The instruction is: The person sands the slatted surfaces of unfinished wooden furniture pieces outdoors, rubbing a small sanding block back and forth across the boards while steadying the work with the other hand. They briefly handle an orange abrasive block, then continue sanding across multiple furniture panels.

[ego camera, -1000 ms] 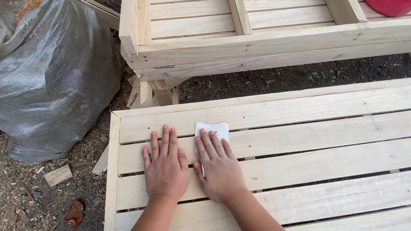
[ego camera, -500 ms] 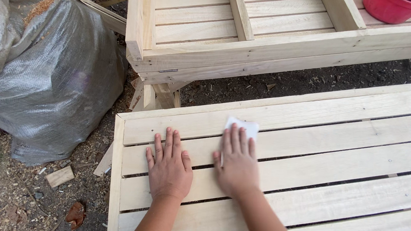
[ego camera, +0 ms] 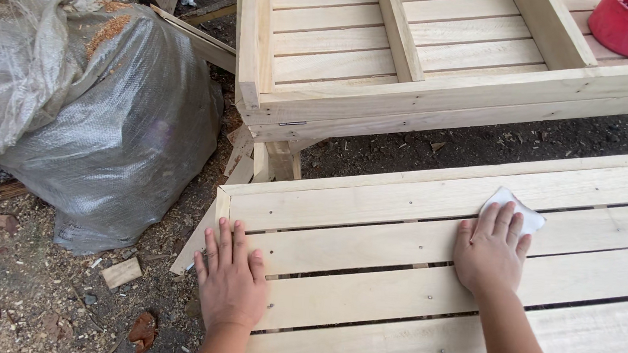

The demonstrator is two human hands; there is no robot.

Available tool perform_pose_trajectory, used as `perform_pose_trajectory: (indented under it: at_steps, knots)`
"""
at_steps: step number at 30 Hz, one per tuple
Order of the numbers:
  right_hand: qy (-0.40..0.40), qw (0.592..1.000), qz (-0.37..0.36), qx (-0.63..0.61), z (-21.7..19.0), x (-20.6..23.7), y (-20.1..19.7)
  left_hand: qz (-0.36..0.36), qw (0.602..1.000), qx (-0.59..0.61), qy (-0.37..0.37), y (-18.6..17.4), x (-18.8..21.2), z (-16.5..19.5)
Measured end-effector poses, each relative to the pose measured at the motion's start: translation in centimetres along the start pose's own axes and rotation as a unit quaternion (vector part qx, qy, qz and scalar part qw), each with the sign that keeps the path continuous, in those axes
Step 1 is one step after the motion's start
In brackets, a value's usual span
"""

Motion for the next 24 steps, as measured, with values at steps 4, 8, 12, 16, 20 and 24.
perform_pose_trajectory:
  at_steps: [4,8,12,16,20,24]
  knots:
    - [-0.242,0.969,-0.043,0.031,-15.2,8.7,2.6,0.005,1.000,0.011,0.003,0.4,-0.4,0.2]
    - [-0.377,0.925,-0.024,-0.045,-22.8,14.2,5.9,-0.052,0.997,0.051,-0.015,-0.4,-0.6,-0.2]
    - [-0.296,0.955,-0.022,0.007,-14.0,8.7,4.9,-0.025,0.998,0.049,-0.002,-0.9,-0.5,-0.1]
    - [-0.051,0.998,-0.044,0.017,0.7,1.6,0.4,-0.026,0.999,0.034,-0.011,-0.6,-0.3,0.3]
    - [-0.028,1.000,-0.007,0.001,1.4,0.9,0.9,-0.028,0.999,0.023,-0.007,-0.7,-0.3,0.5]
    - [-0.181,0.982,-0.040,0.039,-13.2,5.6,3.9,-0.027,0.999,0.032,-0.007,-1.0,-0.3,0.5]
Point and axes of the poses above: each hand's wrist, its own x-axis away from the middle knuckle, its own y-axis out of the palm, z = x × y, the point moved 1 cm from there along -x, towards the middle knuckle, and after that the axes turned 6 degrees about -z, right-handed, at the moved point
